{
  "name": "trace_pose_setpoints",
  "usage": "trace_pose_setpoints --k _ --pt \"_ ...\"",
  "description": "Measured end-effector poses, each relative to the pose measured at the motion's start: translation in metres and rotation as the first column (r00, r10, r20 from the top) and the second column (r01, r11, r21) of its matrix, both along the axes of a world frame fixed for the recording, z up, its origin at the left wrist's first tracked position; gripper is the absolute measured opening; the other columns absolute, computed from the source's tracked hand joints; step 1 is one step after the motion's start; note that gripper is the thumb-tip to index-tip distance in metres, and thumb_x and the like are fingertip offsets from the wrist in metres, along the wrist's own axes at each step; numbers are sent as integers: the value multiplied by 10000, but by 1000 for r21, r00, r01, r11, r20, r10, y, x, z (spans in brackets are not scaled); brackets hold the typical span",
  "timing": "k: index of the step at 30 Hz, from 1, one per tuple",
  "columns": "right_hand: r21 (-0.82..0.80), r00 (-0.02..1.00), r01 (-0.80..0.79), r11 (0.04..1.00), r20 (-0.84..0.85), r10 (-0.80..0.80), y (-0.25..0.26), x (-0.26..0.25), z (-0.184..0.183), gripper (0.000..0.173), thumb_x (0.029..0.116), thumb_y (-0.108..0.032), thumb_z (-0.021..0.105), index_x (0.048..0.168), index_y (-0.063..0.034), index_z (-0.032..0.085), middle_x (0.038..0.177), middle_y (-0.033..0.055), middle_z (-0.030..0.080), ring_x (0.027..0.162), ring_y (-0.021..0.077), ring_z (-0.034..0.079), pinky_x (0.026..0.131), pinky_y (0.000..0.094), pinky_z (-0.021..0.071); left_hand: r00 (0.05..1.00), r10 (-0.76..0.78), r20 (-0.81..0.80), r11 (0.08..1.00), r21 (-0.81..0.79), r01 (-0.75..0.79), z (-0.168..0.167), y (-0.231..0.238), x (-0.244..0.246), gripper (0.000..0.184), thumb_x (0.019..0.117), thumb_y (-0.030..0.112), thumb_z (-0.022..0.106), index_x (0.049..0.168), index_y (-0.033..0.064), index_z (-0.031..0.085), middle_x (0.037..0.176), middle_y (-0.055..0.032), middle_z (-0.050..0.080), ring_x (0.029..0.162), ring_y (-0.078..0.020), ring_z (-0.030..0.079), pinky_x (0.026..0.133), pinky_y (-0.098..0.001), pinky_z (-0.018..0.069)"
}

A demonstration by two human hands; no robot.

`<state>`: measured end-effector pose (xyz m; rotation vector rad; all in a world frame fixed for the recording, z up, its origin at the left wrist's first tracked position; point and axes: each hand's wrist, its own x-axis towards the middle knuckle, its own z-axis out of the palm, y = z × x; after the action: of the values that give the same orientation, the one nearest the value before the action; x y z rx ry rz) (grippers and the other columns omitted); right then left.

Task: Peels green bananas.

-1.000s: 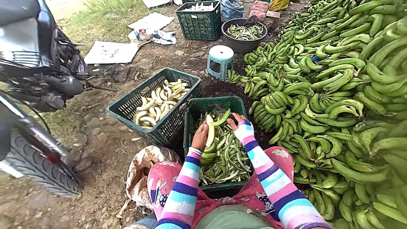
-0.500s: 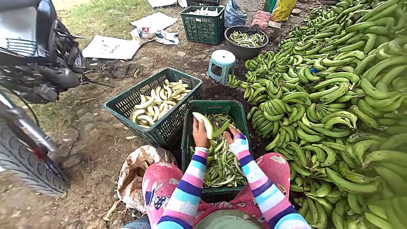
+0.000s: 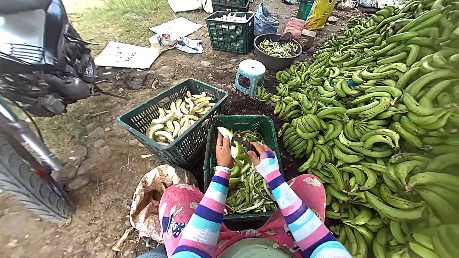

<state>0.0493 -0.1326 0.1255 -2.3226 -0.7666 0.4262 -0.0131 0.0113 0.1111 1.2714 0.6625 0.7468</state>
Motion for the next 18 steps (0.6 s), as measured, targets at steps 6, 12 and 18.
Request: trace_pose_setpoints --k 6,12,18 --pt "174 996 41 984 -85 -26 9 47 -16 477 1066 -413 513 1405 -96 623 1337 212 655 1278 391 597 1112 625 405 729 -657 -192 752 -95 652 7 18 -27 481 1086 180 410 1549 51 392 1307 -126 651 1085 -128 667 975 -314 538" --pt "110 999 -9 994 45 4 -6 -32 -13 565 966 -495 641 1408 -142 644 1252 226 679 1199 414 619 1070 615 419 986 81 -143 913 -387 -131 -1 2 -3 412 1125 325 341 1182 -11 574 919 -115 600 787 -180 593 734 -370 525" --pt "117 989 119 986 74 -128 -8 -36 -16 525 988 -475 610 1394 -147 660 1230 230 687 1183 423 624 1056 612 424 990 40 -133 931 -354 -85 0 -6 -3 388 1117 294 376 1387 34 477 1015 -136 611 826 -189 614 746 -371 537"
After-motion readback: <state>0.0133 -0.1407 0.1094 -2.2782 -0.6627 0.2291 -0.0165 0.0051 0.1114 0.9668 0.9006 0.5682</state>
